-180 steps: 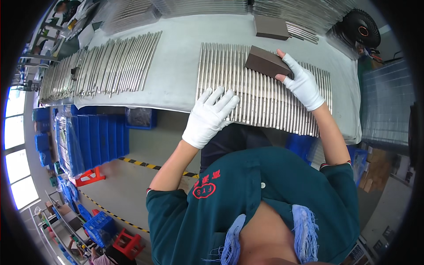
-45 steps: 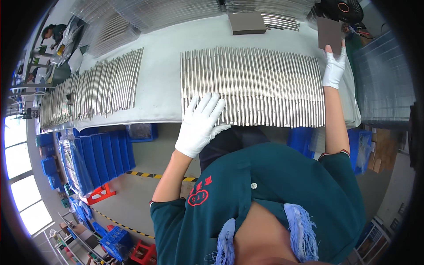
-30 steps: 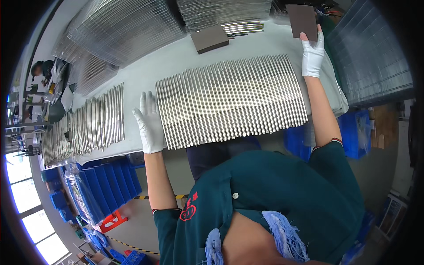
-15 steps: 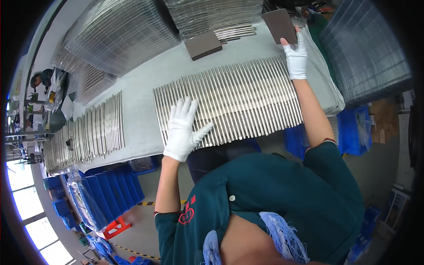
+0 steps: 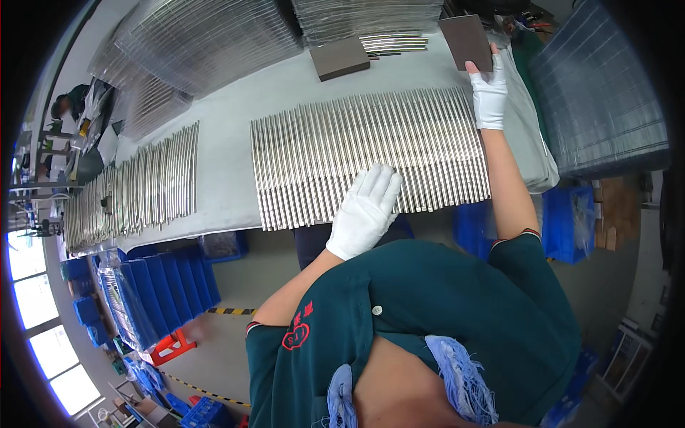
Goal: Arranging and aligning thin metal rods on a workstation using an alignment block to prepare them for processing.
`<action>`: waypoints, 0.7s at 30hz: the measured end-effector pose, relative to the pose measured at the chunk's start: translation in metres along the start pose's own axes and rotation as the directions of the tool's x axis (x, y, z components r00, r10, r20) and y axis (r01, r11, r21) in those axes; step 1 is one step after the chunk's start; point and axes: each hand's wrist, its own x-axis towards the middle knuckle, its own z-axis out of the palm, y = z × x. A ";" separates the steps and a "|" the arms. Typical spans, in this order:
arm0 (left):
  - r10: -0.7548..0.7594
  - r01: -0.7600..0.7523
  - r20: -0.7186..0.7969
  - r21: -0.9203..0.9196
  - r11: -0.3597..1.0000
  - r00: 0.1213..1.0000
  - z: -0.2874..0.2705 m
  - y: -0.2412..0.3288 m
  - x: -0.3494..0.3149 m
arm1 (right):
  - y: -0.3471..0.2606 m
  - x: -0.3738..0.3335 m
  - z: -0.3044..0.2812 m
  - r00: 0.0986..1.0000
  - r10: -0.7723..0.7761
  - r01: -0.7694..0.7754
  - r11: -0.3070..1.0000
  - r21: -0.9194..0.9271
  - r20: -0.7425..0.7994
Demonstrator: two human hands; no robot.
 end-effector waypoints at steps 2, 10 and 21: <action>0.011 -0.011 -0.007 -0.007 1.000 1.000 0.001 0.000 -0.001 | 0.000 0.000 -0.002 1.000 -0.002 0.002 1.000 0.028 0.014; 0.051 -0.060 -0.070 -0.145 0.988 0.996 -0.010 -0.001 -0.003 | -0.069 -0.015 -0.004 0.773 0.236 -0.150 0.970 -0.193 0.588; 0.048 -0.106 -0.177 -0.335 0.936 0.983 -0.017 -0.005 0.005 | -0.121 -0.029 0.033 0.347 0.180 0.066 0.974 -0.215 0.920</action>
